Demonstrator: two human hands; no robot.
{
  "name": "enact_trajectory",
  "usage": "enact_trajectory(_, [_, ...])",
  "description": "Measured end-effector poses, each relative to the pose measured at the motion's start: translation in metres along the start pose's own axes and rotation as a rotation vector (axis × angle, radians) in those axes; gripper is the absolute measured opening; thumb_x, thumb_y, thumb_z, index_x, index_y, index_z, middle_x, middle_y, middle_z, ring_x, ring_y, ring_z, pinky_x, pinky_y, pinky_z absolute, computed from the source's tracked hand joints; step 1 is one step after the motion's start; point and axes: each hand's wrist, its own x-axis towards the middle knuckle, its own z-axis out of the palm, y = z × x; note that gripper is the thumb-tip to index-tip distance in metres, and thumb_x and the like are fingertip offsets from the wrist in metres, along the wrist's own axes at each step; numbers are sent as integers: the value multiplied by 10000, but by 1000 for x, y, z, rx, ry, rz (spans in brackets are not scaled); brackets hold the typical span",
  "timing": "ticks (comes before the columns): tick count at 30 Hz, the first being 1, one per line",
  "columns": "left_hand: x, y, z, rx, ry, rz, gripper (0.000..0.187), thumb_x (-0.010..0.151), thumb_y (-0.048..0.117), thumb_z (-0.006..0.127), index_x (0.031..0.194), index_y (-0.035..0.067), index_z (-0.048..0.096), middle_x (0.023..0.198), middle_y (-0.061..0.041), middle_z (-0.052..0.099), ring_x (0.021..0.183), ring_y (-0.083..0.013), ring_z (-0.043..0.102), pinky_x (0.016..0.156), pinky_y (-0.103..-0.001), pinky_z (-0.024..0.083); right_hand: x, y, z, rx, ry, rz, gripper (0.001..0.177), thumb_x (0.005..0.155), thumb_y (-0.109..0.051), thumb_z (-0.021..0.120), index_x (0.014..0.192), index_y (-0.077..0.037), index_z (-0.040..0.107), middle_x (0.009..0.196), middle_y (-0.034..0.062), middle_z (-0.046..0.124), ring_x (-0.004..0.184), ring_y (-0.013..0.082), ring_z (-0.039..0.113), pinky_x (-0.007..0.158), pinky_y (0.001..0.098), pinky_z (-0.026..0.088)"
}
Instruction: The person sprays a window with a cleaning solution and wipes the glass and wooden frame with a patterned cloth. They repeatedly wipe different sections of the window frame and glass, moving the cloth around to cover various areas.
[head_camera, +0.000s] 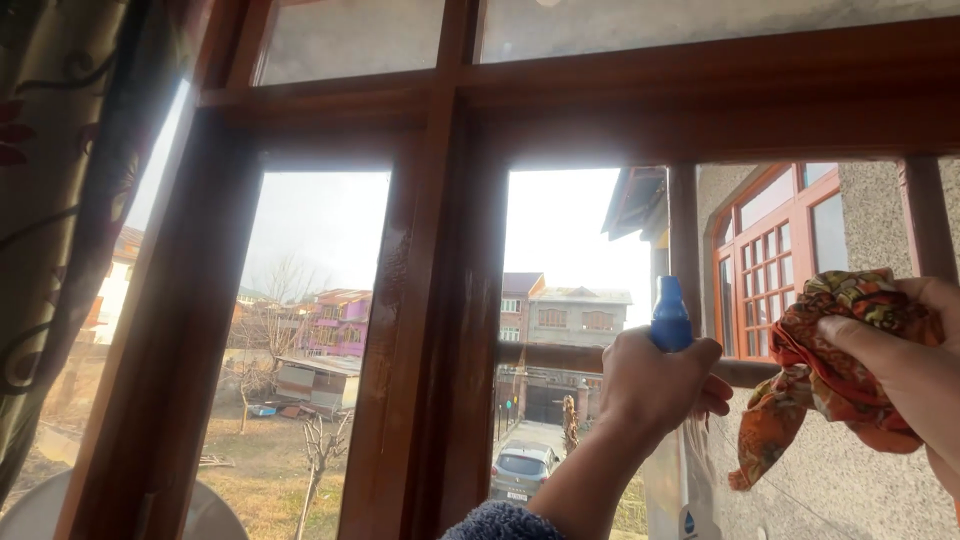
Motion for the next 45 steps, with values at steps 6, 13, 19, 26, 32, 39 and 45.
enact_trajectory(6, [-7, 22, 0, 317, 18, -112, 439, 931, 246, 646, 1241, -25, 494, 705, -94, 718, 614, -167, 695, 659, -335, 567, 61, 66, -2, -44, 25, -279, 608, 869, 95, 726, 1458, 15, 600, 1184, 291, 649, 913, 428, 657, 731, 535, 548])
enact_trajectory(13, [-9, 44, 4, 58, 77, -29, 787, 996, 608, 545, 1429, -20, 350, 704, -86, 651, 500, -159, 622, 516, -320, 512, -47, -75, 4, 85, -193, 186, 508, 914, 118, 443, 1291, -21, 754, 663, 469, 589, 279, 346, 201, 245, 449, 140])
enact_trajectory(19, [5, 49, 5, -100, -13, 30, 208, 830, 374, 463, 797, 169, 485, 823, 5, 466, 816, -168, 418, 735, -347, 328, -50, -90, 27, 89, -449, 388, 383, 905, -153, 780, 1285, -127, 739, 800, 263, 585, 589, 364, 486, 420, 402, 278])
enact_trajectory(26, [-33, 71, -15, 184, -19, -74, 435, 822, 443, 373, 1108, 151, 522, 1131, -96, 498, 1046, -260, 460, 857, -421, 366, -60, -103, 54, -65, -435, 461, 372, 863, -332, 753, 1176, -135, 719, 904, 237, 662, 775, 381, 603, 594, 440, 415])
enact_trajectory(32, [-63, 111, -40, 449, -27, -179, 739, 814, 504, 288, 1395, 134, 556, 1415, -188, 531, 1258, -344, 501, 969, -487, 404, -45, -79, 88, -51, -342, 293, 240, 908, -149, 621, 1075, 13, 677, 783, 244, 592, 686, 355, 558, 607, 442, 398])
enact_trajectory(39, [-52, 71, -101, 612, 299, 19, 592, 868, 337, 451, 1342, 40, 644, 1385, -125, 678, 1340, -254, 598, 1114, -467, 468, -51, -90, 103, -168, -143, 89, 415, 829, -395, 634, 610, -58, 533, 537, 103, 494, 576, 250, 487, 607, 429, 383])
enact_trajectory(45, [-57, 77, -120, 611, 446, -102, 515, 835, 392, 445, 1234, 162, 675, 1351, -20, 598, 1315, -175, 500, 1101, -418, 404, -38, -83, 116, -95, -176, 83, 328, 723, -236, 657, 569, -65, 424, 532, 69, 397, 528, 229, 369, 516, 426, 300])
